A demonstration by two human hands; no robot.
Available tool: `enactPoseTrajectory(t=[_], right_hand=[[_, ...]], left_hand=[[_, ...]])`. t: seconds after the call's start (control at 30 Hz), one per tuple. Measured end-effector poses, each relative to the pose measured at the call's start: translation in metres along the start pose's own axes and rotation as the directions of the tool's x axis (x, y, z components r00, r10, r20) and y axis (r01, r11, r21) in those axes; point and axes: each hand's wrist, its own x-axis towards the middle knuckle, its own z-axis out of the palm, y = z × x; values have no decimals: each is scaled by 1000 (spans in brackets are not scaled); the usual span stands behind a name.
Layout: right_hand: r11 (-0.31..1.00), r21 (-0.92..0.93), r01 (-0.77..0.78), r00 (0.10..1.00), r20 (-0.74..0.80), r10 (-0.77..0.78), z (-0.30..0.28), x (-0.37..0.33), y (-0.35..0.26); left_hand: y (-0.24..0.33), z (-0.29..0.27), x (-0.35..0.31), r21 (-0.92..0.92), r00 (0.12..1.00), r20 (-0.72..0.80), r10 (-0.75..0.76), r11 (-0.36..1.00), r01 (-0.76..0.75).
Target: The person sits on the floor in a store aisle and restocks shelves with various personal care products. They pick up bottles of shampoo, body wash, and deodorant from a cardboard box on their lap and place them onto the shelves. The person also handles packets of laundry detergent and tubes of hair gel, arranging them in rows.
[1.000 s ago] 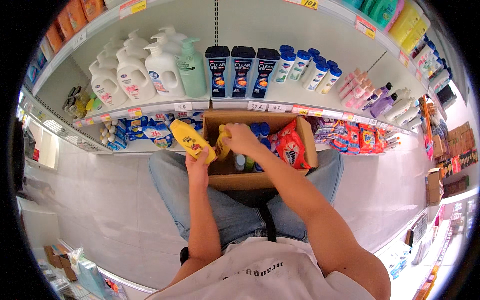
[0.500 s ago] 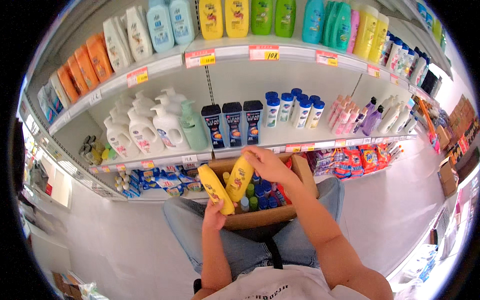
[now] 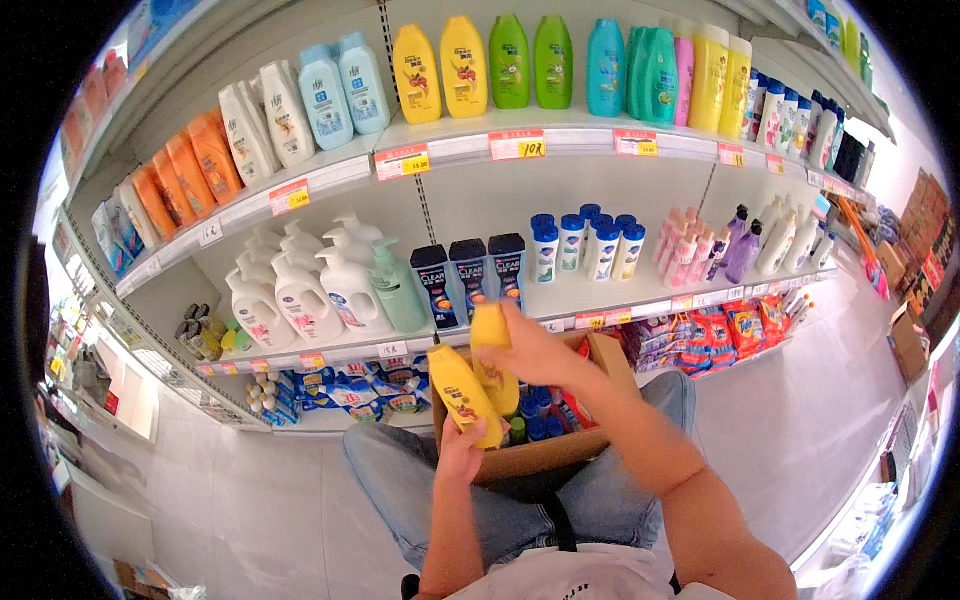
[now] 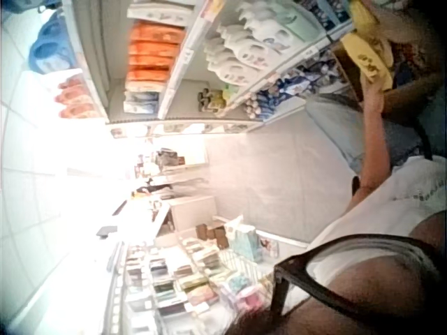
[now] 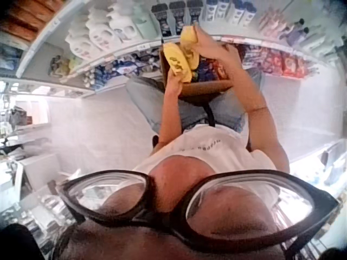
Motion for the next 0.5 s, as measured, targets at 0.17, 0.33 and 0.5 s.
enactPoseTrajectory(t=[0.17, 0.33, 0.5], right_hand=[[834, 17, 552, 781, -359, -510, -67, 41, -119], [669, -287, 685, 518, -453, -725, -120, 115, -226], [827, -84, 555, 757, -360, -545, -125, 194, -229]], left_hand=[[16, 13, -1, -88, 989, 93, 118, 990, -110], [14, 10, 3, 33, 997, 36, 69, 997, -70], [17, 15, 3, 28, 1000, 20, 18, 999, -19]])
